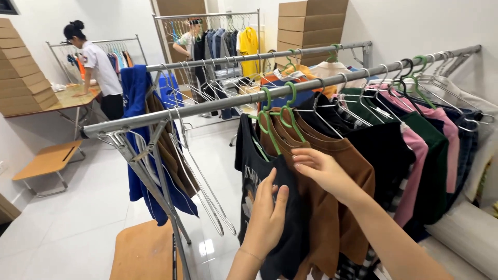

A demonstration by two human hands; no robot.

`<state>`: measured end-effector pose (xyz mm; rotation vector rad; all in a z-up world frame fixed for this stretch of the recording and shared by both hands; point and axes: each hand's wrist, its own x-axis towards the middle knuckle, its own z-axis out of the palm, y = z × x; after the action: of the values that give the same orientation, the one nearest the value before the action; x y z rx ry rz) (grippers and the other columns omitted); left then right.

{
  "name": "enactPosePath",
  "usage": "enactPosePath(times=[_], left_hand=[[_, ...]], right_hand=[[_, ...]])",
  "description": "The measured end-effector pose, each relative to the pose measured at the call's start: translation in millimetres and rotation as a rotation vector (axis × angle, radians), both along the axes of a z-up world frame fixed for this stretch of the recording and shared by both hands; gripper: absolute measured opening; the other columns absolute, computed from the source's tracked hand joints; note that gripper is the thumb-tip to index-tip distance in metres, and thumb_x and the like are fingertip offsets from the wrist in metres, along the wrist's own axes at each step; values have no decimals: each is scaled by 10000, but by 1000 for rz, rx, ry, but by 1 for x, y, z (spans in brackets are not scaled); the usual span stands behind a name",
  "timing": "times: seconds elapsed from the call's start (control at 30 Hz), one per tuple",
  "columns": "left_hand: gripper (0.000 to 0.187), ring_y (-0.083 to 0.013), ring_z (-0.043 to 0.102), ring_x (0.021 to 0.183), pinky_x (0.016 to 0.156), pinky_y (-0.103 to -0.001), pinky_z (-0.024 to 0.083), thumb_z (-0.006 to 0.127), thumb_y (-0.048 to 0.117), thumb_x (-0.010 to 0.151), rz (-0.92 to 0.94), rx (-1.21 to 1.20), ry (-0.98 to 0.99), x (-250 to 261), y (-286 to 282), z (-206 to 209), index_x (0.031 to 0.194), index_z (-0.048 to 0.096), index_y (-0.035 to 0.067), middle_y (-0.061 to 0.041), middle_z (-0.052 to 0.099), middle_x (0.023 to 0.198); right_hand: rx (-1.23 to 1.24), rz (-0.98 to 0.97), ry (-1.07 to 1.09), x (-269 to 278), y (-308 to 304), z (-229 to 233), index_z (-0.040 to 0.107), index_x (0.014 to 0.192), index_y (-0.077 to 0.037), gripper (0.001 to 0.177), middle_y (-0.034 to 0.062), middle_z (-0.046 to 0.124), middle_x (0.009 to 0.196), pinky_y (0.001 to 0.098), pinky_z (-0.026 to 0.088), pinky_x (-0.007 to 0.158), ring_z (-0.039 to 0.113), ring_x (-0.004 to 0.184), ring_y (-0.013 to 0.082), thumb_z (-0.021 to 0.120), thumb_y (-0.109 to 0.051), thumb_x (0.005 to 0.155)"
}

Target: Hanging various shirts on a clothing rack and then folding an orange polo shirt on a metal table.

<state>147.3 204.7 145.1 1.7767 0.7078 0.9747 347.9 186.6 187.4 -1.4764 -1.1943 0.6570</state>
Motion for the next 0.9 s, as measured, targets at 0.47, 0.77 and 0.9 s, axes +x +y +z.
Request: enactPosePath(times=[0.47, 0.77, 0.9], left_hand=[[366, -127, 747, 1223, 1007, -301, 627, 632, 327, 948, -191, -235, -6, 9, -129, -59, 1283, 742, 230, 58, 680, 1389], [325, -108, 745, 1146, 963, -282, 618, 626, 292, 955, -499, -273, 90, 82, -220, -63, 1253, 752, 251, 60, 684, 1347], [304, -122, 732, 1142, 911, -285, 622, 639, 296, 955, -657, -305, 106, 124, -272, -71, 1234, 751, 248, 75, 712, 1343]], right_hand=[[-27, -452, 516, 7, -314, -82, 813, 1067, 153, 264, 335, 817, 894, 569, 671, 933, 791, 850, 466, 673, -32, 942], [17, -826, 582, 6, -481, -106, 795, 1128, 166, 282, 351, 785, 957, 557, 627, 902, 745, 880, 476, 632, -11, 982], [78, -1031, 614, -3, -553, -114, 771, 1148, 181, 314, 376, 765, 958, 587, 616, 928, 717, 841, 518, 615, -39, 989]])
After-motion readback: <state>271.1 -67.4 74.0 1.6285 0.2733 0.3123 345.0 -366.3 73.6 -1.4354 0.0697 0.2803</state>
